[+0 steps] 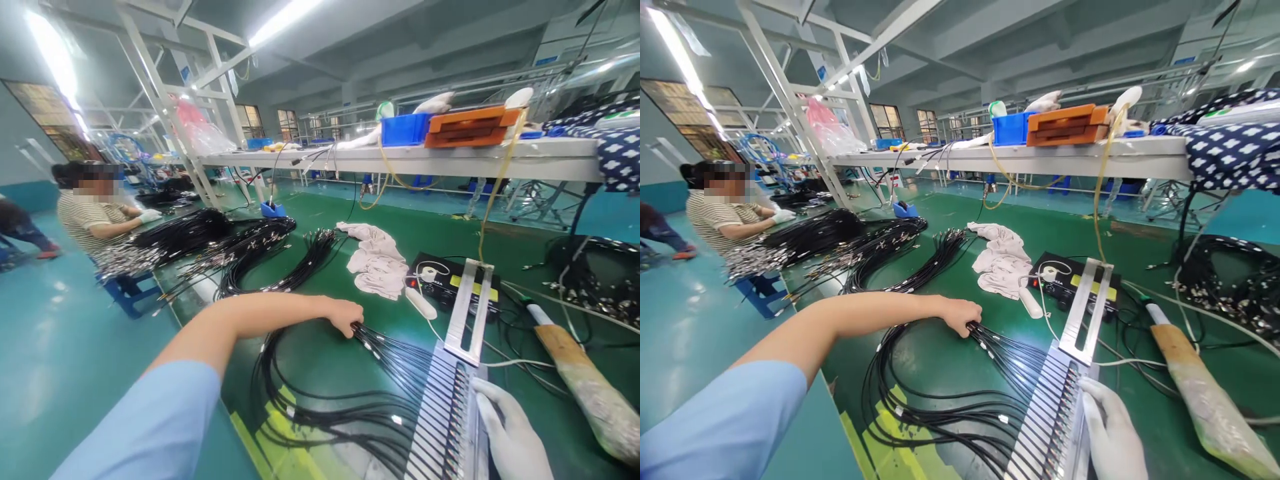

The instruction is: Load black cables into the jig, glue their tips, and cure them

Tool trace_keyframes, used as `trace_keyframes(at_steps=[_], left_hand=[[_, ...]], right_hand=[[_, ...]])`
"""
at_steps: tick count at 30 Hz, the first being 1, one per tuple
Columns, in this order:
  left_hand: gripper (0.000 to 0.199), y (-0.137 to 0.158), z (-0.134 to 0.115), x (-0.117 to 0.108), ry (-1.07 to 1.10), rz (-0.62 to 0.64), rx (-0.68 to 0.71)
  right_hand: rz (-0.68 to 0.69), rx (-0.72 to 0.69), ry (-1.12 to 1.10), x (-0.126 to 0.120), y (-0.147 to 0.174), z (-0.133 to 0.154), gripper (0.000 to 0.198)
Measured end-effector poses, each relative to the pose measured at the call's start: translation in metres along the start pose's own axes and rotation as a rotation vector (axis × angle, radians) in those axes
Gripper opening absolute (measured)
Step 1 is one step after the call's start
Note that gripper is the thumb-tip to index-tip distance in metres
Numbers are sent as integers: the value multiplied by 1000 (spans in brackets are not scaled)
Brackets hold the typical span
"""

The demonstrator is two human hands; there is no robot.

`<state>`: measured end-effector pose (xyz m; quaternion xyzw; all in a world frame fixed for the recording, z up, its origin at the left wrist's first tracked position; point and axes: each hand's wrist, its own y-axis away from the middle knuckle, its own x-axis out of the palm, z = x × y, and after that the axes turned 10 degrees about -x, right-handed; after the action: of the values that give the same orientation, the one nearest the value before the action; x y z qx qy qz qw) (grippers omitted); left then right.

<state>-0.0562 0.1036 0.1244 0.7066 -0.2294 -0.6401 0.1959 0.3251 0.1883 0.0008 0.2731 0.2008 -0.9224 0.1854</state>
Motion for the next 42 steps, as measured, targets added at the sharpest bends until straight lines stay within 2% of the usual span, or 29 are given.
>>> trace_keyframes(at_steps=[3,5,7,11,13,15,18,21,25,30,32,34,35,36,38,40,41,42], left_hand=[[13,9,2,-17,147,172,-11],[20,12,-2,-30,218,253,-15],[29,14,-10,-44,278,233,4],[38,17,-21,-59,464,86,103],[47,18,-17,-51,518,112,117],[51,17,-4,-33,501,159,69],[57,12,19,-4,474,117,-7],[68,7,33,14,503,65,7],[76,9,41,15,479,106,-9],[66,18,56,6,411,29,-115],[55,22,49,9,317,-62,-223],[42,33,29,18,214,-235,-339],[43,41,16,26,169,-326,-372],[52,51,2,36,139,-378,-376],[85,76,-25,63,134,-338,-283],[110,101,-47,92,264,-125,-219],[111,111,-55,105,265,-72,-213],[104,118,-62,117,269,-38,-224]], right_hand=[[-47,-120,104,8,3,-8,53],[-76,-175,226,14,5,-12,51],[-63,-208,307,19,6,-16,51],[-48,-252,341,21,7,-18,53],[-65,-210,344,20,7,-15,55],[-61,-150,340,17,8,-11,56],[-23,-120,330,15,8,-7,57],[-9,-130,321,15,8,-9,57],[-24,-108,329,17,9,-14,53],[-21,-127,317,16,8,-14,53],[-21,-114,305,16,8,-13,54],[-12,-103,297,16,7,-12,54],[-10,-104,297,17,7,-12,53],[-14,-107,301,17,7,-12,52],[-36,-120,320,18,7,-12,51],[-36,-151,329,16,8,-14,50],[-28,-171,332,14,9,-16,50],[-24,-188,331,13,9,-18,51]])
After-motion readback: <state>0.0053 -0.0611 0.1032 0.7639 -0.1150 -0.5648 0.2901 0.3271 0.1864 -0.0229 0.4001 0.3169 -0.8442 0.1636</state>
